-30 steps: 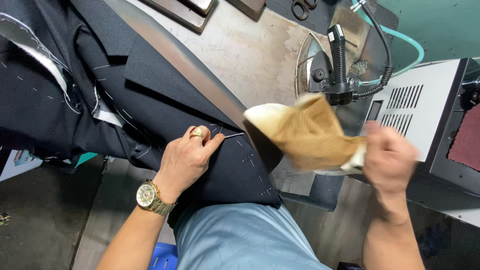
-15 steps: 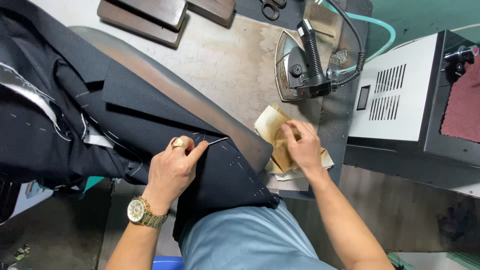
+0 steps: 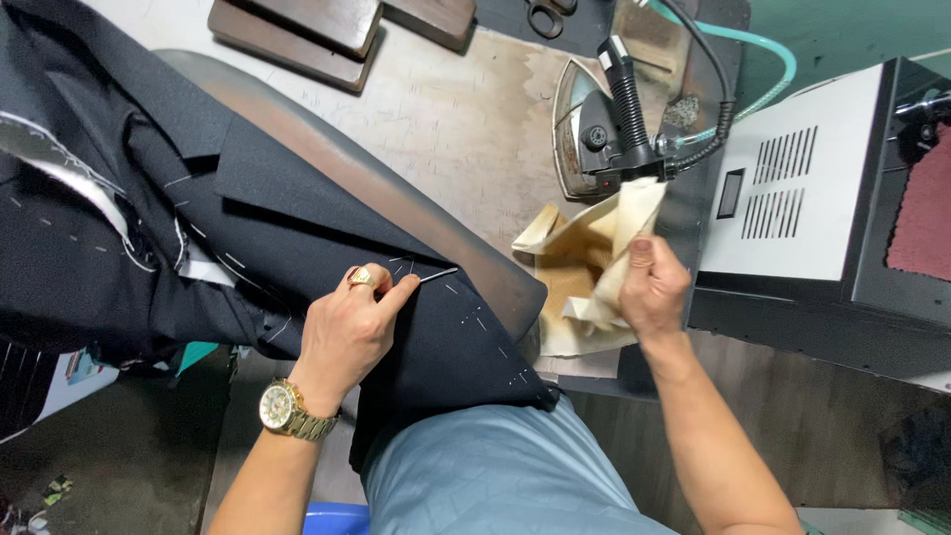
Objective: The person is tailoring a black suit jacket on a workbench. They use a hand iron to press the fabric through a pressing cloth, set the creases using wooden blocks, and insert pins into the material by hand.
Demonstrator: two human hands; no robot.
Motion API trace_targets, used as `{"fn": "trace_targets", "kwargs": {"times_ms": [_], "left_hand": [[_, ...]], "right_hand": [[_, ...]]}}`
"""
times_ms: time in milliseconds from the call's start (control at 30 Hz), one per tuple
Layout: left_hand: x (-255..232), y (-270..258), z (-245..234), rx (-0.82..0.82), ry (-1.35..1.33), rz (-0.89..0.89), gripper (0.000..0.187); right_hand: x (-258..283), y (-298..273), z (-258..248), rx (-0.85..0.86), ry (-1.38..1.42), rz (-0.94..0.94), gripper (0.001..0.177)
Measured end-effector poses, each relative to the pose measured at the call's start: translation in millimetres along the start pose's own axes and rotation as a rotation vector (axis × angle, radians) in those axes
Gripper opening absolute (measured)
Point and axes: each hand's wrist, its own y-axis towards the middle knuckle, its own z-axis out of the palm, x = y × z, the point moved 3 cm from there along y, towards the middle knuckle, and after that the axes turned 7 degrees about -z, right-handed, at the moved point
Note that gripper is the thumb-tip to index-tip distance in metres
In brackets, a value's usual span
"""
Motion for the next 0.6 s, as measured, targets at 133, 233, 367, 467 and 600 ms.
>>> {"fn": "trace_targets", "kwargs": {"times_ms": [133,233,367,467,600], "left_hand": [[1.6,-1.6,1.0,0.014,-0.006,-0.021,0.028],[1.3,-3.6,-0.7,0.024,-0.008,-0.037,0.028],[4.0,-5.7,4.0,0.201,-0.044,-0.034,0.03],[0.0,1.0,-3.9,0.021,-0.031,-0.034,0.026],[0.1,2.8,-5.6,0.005,-0.031,-0.025,0.027]], "right_hand": [[63.1,19.8,-46.6,0.02,0.085,-0.105,0.042],[106.9,3.4,-41.3,0.262,0.44,-0.191,0.032],[205.2,-3.3,-18.0,0.888,0.83,-0.496,0.041],[194.4,-15.3,18.0,0.46,0.373,-0.785,0.021],[183.5,-25.4,39.9,0.357,0.244,-0.863,0.016]]}}
